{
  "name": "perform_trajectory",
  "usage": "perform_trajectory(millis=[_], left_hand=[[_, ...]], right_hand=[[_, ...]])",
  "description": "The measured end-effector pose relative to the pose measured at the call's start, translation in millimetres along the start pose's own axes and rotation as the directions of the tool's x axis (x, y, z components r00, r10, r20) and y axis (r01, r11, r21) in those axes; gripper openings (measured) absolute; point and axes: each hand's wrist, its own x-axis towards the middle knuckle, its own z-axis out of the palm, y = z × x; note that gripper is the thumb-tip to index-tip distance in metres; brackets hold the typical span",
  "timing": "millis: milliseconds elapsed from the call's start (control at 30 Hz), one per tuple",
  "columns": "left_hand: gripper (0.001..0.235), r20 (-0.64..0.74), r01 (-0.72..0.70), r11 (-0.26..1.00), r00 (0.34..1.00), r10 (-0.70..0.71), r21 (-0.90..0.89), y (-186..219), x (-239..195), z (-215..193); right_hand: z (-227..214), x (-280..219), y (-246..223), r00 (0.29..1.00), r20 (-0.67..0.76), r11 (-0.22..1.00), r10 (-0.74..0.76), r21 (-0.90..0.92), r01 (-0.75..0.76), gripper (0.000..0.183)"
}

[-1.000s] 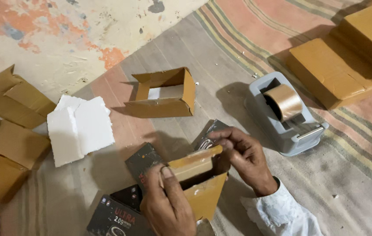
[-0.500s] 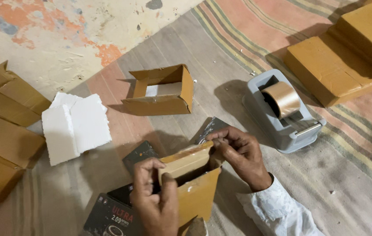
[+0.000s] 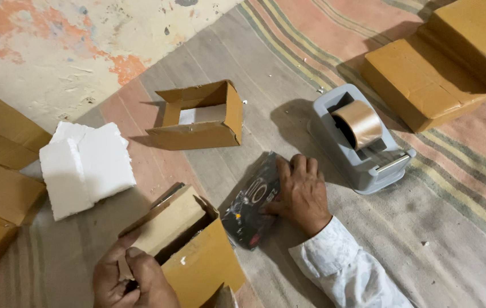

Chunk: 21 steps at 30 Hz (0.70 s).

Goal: The person packs smartwatch boxes into small cardboard shipping boxes. They place the items inside, close the flaps, and seal the boxes using a tape dispenser. The sealed boxes are stacked on the table.

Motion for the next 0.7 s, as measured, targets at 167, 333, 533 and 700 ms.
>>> perform_trajectory(millis=[167, 333, 533, 700], left_hand=[[0.017, -0.463, 0.298, 0.452, 0.828, 0.316, 0.841, -0.3, -31.2, 62.6], [0.018, -0.293, 0.097, 0.445, 0.870, 0.397, 0.890, -1.4, -24.1, 84.0], [0.026, -0.420, 0.196, 0.629, 0.878, 0.229, 0.753, 7.4, -10.7, 86.6], [0.023, -0.397, 0.212, 0.688, 0.910, 0.120, 0.694, -6.2, -8.7, 82.0]], right_hand=[[10.9, 6.5, 1.5, 0.996, 0.053, 0.992, 0.073, 0.098, -0.077, 0.111], [17.1, 14.2, 18.4, 0.961, 0.210, 0.925, 0.178, 0.297, -0.237, 0.082], [-2.0, 7.5, 24.0, 0.905, -0.211, 0.309, 0.370, 0.946, 0.094, 0.027], [-40.4, -13.2, 35.6, 0.724, -0.481, -0.181, 0.494, 0.757, 0.627, 0.018]])
